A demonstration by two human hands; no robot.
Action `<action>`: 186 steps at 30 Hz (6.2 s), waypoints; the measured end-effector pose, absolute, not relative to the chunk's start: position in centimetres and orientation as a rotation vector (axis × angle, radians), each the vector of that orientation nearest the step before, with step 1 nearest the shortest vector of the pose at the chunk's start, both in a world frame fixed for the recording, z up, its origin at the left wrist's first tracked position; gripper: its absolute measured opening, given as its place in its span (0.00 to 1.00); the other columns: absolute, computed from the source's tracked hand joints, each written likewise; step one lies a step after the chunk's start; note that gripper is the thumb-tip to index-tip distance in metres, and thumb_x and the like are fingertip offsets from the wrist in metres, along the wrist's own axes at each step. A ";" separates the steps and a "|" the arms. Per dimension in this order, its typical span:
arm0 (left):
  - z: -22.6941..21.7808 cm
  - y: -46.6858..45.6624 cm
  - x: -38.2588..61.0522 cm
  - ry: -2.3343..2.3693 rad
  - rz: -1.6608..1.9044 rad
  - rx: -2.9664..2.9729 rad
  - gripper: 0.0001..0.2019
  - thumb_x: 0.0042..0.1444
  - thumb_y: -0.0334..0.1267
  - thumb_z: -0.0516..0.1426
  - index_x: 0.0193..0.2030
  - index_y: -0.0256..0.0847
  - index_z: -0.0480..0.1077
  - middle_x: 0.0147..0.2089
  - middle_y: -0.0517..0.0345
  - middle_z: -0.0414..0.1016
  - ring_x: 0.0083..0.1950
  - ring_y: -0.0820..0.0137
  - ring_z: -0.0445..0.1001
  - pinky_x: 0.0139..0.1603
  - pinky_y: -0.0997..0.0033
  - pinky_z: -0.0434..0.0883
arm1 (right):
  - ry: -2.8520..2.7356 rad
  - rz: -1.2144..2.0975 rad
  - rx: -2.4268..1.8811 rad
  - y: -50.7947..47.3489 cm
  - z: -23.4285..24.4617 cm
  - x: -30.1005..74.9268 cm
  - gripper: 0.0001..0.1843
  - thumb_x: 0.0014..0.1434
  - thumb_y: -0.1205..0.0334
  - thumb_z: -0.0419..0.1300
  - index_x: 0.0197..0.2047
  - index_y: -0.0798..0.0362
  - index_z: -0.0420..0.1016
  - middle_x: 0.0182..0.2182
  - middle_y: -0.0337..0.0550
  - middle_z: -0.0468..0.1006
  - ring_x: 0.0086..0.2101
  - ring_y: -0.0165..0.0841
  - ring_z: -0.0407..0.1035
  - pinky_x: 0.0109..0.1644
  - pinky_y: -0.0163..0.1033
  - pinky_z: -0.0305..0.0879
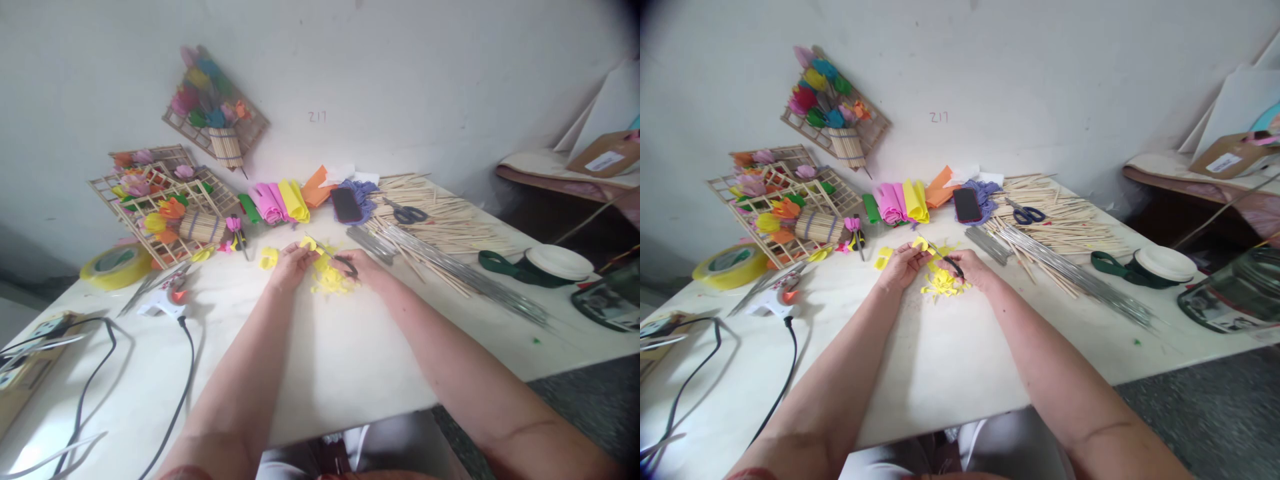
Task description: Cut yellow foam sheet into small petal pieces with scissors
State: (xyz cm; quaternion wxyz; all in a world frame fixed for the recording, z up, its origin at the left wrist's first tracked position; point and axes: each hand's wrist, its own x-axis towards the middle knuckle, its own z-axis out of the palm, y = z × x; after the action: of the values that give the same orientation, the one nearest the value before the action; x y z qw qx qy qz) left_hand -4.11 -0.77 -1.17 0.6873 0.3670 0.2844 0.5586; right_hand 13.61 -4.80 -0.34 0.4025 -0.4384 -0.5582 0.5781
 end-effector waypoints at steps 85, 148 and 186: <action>-1.4 -0.7 -4.2 0.643 1.252 0.857 0.11 0.41 0.35 0.65 0.26 0.33 0.69 0.29 0.52 0.76 0.33 0.69 0.76 0.34 0.72 0.71 | -1.435 1.431 -1.131 -4.7 -0.1 13.2 0.19 0.42 0.52 0.66 0.19 0.55 0.63 0.11 0.29 0.59 0.11 0.19 0.49 0.13 0.29 0.44; -1.1 -0.9 -4.2 0.674 1.228 0.874 0.10 0.42 0.36 0.65 0.28 0.33 0.70 0.28 0.51 0.76 0.32 0.71 0.75 0.34 0.74 0.69 | -1.384 1.462 -1.140 -4.2 -0.7 13.2 0.18 0.41 0.53 0.67 0.19 0.54 0.63 0.11 0.30 0.60 0.11 0.19 0.49 0.11 0.29 0.44; -1.0 -1.1 -4.1 0.647 1.216 0.902 0.11 0.42 0.37 0.66 0.29 0.32 0.71 0.27 0.51 0.76 0.31 0.71 0.76 0.36 0.73 0.69 | -1.368 1.542 -1.102 -4.7 -0.5 13.6 0.17 0.43 0.52 0.66 0.23 0.55 0.65 0.13 0.30 0.63 0.11 0.20 0.53 0.12 0.27 0.49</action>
State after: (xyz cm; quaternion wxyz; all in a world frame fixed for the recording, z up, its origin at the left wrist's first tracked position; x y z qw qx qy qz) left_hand -4.09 -1.10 -1.00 0.6798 0.4018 0.2880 0.5418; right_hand 13.55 -4.72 -0.46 0.3914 -0.4339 -0.5385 0.6070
